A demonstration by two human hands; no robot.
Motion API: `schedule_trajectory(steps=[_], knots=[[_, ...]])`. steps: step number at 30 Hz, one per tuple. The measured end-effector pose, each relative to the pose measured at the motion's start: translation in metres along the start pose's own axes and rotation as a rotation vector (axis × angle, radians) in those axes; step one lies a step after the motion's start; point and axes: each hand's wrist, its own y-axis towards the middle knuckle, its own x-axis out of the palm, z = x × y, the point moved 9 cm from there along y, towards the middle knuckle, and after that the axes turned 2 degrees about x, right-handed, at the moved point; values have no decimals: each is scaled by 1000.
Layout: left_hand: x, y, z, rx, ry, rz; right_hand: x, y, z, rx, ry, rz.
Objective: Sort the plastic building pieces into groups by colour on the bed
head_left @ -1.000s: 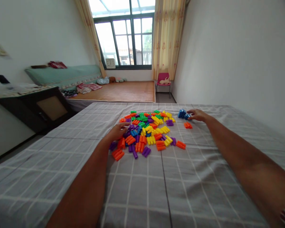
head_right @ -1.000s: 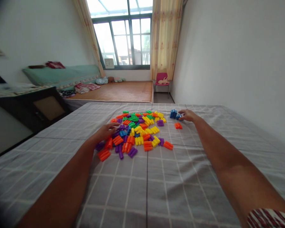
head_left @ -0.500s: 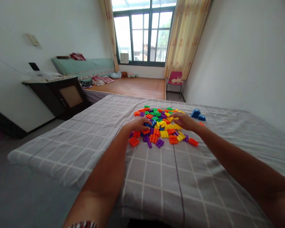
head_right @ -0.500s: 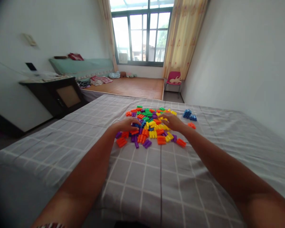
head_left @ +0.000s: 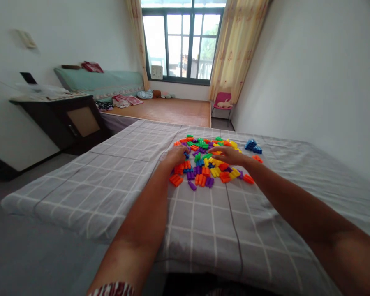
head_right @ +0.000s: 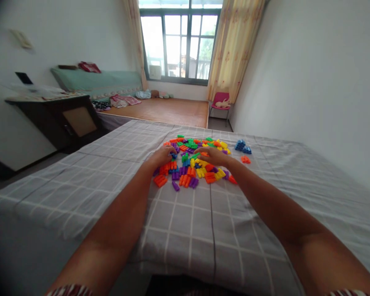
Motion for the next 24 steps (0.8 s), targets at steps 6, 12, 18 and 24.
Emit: schedule_trajectory(steps=[6,12,18,24], knots=[[10,13,61,145,107,15,-40,-66,69,301,-43,78],[80,11,140,377,204,-341,-15,-116,97,473,53,-77],[94,27,132,239,481,-440,11,-122,84,342,576,-3],[64,42,90,-86,673,-338,22,-116,106,438,710,181]])
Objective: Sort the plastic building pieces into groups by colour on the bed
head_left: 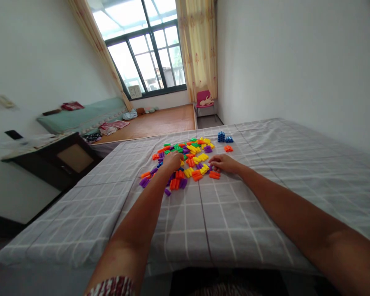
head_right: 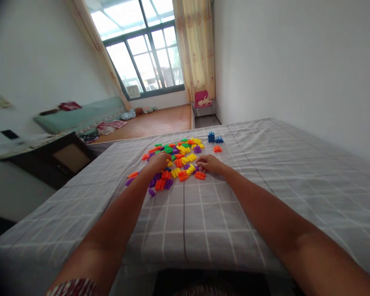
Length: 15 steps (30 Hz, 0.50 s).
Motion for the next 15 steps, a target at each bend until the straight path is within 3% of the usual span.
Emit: schedule_trajectory(steps=[2,5,9,15], knots=[[-4,1,-2,-21,28,45,-3,3,1,-27,-7,43],[-6,2,14,72,-55,102,-7,3,0,-48,-11,90],[12,2,45,234,-203,14,-10,2,-1,-47,-3,113],[20,-3,45,155,-243,56,-8,2,-2,-69,-30,104]])
